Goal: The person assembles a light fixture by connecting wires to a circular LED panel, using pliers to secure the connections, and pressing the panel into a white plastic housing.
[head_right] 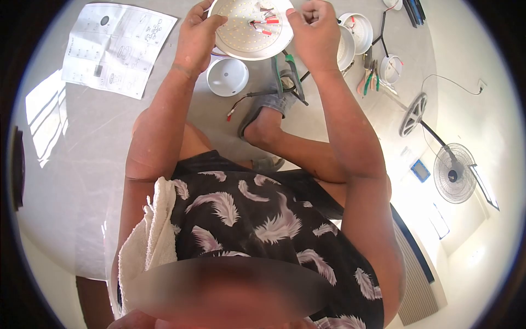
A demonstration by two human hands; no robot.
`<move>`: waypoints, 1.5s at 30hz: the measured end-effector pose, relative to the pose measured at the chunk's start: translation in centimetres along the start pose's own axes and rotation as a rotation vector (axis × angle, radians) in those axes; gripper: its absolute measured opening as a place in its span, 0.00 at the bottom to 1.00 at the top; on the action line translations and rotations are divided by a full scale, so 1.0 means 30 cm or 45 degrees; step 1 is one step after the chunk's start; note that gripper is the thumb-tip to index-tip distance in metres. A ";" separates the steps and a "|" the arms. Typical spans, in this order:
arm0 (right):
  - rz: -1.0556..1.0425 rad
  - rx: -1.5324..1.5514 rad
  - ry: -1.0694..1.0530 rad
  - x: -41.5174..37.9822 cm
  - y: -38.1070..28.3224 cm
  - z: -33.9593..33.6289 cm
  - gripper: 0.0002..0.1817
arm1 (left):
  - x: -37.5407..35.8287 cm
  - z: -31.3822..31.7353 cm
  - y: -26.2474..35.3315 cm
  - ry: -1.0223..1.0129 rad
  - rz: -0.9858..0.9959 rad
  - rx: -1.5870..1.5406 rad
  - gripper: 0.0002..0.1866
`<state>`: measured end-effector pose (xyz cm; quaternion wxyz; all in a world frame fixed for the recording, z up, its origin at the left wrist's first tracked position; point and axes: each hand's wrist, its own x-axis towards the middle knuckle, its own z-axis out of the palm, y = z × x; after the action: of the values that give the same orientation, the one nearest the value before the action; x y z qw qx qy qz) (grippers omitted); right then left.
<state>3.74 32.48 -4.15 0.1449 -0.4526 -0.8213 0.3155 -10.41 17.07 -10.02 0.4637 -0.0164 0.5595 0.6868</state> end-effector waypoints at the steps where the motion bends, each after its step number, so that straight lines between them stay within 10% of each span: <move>1: -0.002 -0.001 0.000 -0.004 -0.025 -0.010 0.12 | 0.007 -0.003 -0.012 0.001 -0.013 -0.022 0.30; 4: 0.207 -0.105 -0.135 -0.035 -0.091 -0.040 0.13 | 0.013 -0.003 -0.019 0.000 -0.037 -0.069 0.31; 7: -0.802 -0.237 -0.227 -0.083 -0.055 -0.019 0.14 | 0.004 -0.005 -0.021 -0.009 -0.040 -0.099 0.31; 10: -0.876 -0.595 -0.261 -0.088 -0.054 -0.009 0.16 | -0.001 0.006 -0.007 -0.013 -0.044 -0.107 0.31; 45: -0.600 -0.983 -0.565 -0.019 -0.174 0.055 0.17 | -0.006 0.025 -0.017 -0.064 -0.210 -0.353 0.25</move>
<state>-0.22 29.34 -1.99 -0.1439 -0.1976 -0.9690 0.0361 -9.59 17.51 -10.03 0.5258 -0.1089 0.4444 0.7171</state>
